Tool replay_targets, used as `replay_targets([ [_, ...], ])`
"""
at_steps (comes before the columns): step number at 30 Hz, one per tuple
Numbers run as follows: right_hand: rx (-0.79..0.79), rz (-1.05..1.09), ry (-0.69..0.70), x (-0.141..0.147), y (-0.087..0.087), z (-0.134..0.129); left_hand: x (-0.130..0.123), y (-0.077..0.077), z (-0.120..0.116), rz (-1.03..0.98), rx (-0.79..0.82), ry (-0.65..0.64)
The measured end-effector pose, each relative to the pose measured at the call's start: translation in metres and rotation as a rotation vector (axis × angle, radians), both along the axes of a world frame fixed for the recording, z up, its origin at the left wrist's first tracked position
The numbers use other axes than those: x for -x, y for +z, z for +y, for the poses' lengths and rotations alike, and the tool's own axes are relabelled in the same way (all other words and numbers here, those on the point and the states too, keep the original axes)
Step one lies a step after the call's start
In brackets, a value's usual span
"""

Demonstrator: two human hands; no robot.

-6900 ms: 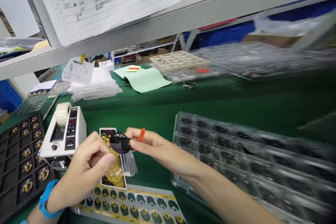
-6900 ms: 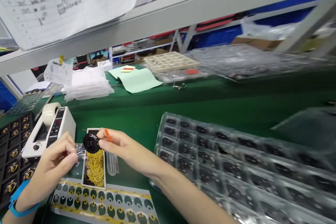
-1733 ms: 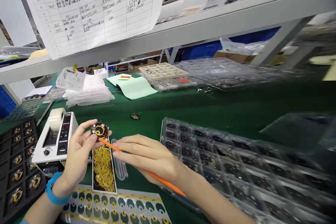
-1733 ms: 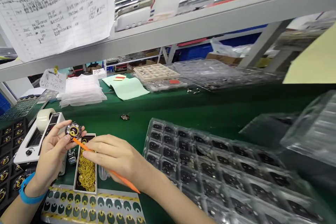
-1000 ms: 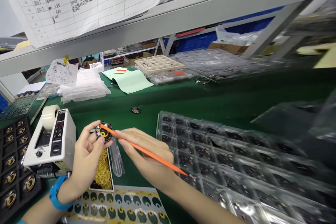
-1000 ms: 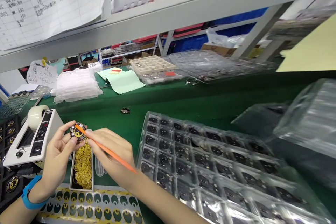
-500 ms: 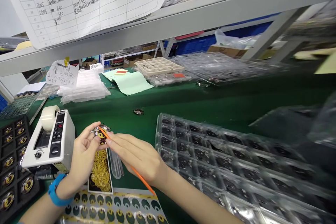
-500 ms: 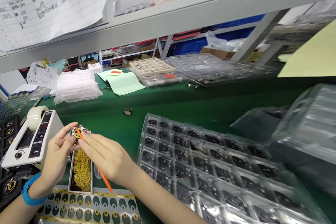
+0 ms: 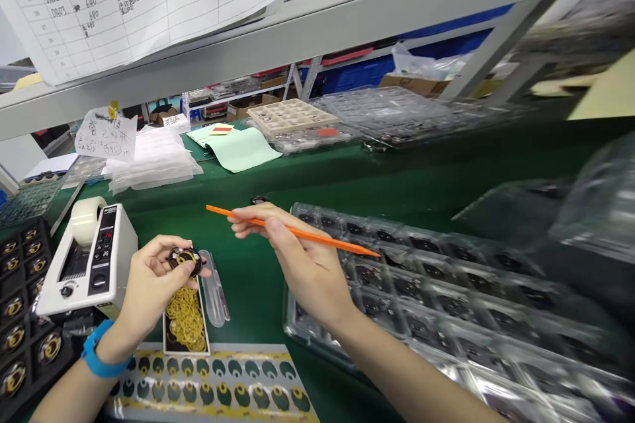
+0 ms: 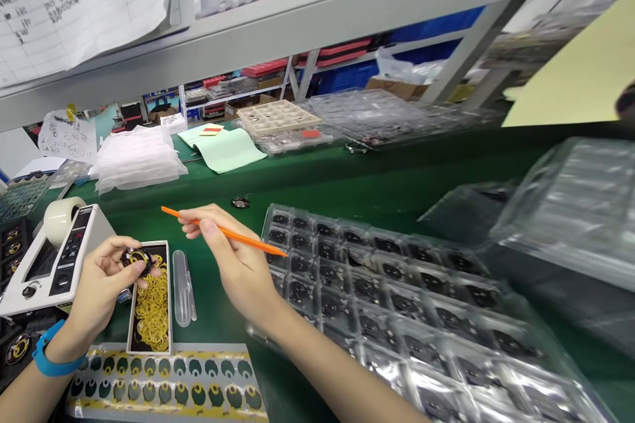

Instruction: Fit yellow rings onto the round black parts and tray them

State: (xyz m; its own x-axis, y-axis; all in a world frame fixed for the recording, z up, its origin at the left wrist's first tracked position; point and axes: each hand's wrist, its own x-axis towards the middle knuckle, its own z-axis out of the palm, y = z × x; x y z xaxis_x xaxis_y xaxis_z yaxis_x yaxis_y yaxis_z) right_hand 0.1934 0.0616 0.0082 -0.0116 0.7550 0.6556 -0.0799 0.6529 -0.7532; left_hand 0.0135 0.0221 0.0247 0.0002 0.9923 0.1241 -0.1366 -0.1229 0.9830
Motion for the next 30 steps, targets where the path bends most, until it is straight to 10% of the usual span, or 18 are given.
replay_targets([
  [13, -0.304, -0.241, 0.073, 0.008, -0.008, -0.01, -0.004, -0.009, -0.001, 0.044, -0.038, 0.072],
  [30, -0.324, -0.395, -0.223, 0.027, -0.023, -0.01, -0.014, -0.024, -0.013, 0.212, -0.188, 0.08],
])
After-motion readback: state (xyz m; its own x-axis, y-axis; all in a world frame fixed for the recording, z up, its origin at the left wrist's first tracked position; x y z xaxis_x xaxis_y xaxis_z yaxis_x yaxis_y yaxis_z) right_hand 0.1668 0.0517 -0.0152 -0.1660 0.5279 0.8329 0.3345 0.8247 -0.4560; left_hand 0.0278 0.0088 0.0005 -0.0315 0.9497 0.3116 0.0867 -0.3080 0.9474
